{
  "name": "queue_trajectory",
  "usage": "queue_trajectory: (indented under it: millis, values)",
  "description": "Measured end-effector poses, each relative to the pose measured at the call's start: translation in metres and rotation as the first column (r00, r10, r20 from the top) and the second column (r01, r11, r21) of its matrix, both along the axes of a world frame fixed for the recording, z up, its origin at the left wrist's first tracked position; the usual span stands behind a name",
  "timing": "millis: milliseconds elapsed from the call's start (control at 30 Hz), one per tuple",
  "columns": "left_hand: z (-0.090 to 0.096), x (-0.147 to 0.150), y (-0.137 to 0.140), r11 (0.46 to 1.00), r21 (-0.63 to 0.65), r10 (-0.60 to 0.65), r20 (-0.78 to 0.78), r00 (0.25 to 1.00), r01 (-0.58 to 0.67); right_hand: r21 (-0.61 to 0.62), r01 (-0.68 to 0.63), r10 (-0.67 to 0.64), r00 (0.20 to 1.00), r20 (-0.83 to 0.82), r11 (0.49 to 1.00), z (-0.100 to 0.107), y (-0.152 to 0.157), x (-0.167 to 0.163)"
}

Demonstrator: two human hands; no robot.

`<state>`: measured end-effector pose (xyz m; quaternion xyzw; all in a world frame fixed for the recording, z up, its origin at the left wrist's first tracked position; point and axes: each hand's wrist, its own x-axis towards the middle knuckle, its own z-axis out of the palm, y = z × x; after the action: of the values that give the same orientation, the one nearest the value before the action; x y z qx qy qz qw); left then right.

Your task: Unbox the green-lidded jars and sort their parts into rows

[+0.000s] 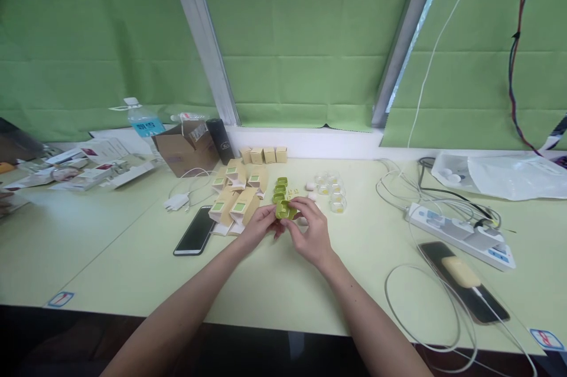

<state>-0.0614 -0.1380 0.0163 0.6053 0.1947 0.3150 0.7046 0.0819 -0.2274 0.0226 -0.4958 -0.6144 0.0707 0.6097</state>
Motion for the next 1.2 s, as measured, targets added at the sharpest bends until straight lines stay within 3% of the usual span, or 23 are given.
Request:
queue_trajectory:
  millis: [233, 533, 933, 1200]
  values:
    - [-0.005, 0.001, -0.003, 0.974, -0.202, -0.083, 0.116, 0.99, 0.105, 0.001, 0.018, -0.018, 0.999, 0.034, 1.0, -0.001, 0.0, 0.0]
    - [0.008, -0.003, -0.009, 0.908, -0.341, -0.234, 0.075, 0.969, 0.246, -0.002, -0.034, 0.034, 0.999, -0.031, 0.999, -0.003, 0.001, 0.001]
    - [0.006, 0.003, -0.015, 0.902, -0.387, -0.151, 0.13, 0.98, 0.191, -0.05, -0.141, 0.126, 0.966, -0.225, 0.989, -0.007, 0.005, -0.002]
    - [0.005, 0.002, -0.015, 0.896, -0.408, -0.151, 0.09, 0.984, 0.175, -0.033, -0.132, 0.118, 0.954, -0.276, 0.991, -0.005, 0.005, -0.002]
